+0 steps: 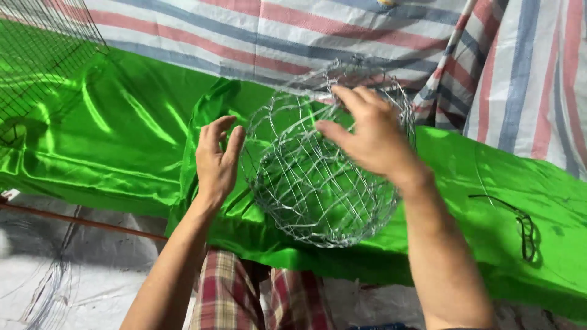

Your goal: Manually shaping and inspecting a wire mesh basket by rotating it and adjusting the wire links with fingers.

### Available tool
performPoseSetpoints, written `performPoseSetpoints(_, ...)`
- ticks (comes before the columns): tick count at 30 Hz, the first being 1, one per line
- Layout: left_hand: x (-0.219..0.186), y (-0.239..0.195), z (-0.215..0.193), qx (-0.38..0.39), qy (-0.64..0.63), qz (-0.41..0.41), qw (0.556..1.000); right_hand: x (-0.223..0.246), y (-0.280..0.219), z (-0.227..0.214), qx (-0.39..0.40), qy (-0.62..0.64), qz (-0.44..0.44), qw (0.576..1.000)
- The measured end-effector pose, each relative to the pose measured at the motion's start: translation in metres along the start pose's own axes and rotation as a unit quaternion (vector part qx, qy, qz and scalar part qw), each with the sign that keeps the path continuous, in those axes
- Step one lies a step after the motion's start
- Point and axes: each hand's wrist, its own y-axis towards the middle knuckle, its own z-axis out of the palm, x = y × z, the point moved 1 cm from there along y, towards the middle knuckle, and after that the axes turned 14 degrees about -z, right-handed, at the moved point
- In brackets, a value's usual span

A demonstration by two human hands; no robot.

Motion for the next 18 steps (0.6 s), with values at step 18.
performPoseSetpoints(18,-0.138,0.116,0.139,0.2,0.137,0.188,0.952,-0.112,0.017,0.005,0.059,-0.04,0.136,0.988)
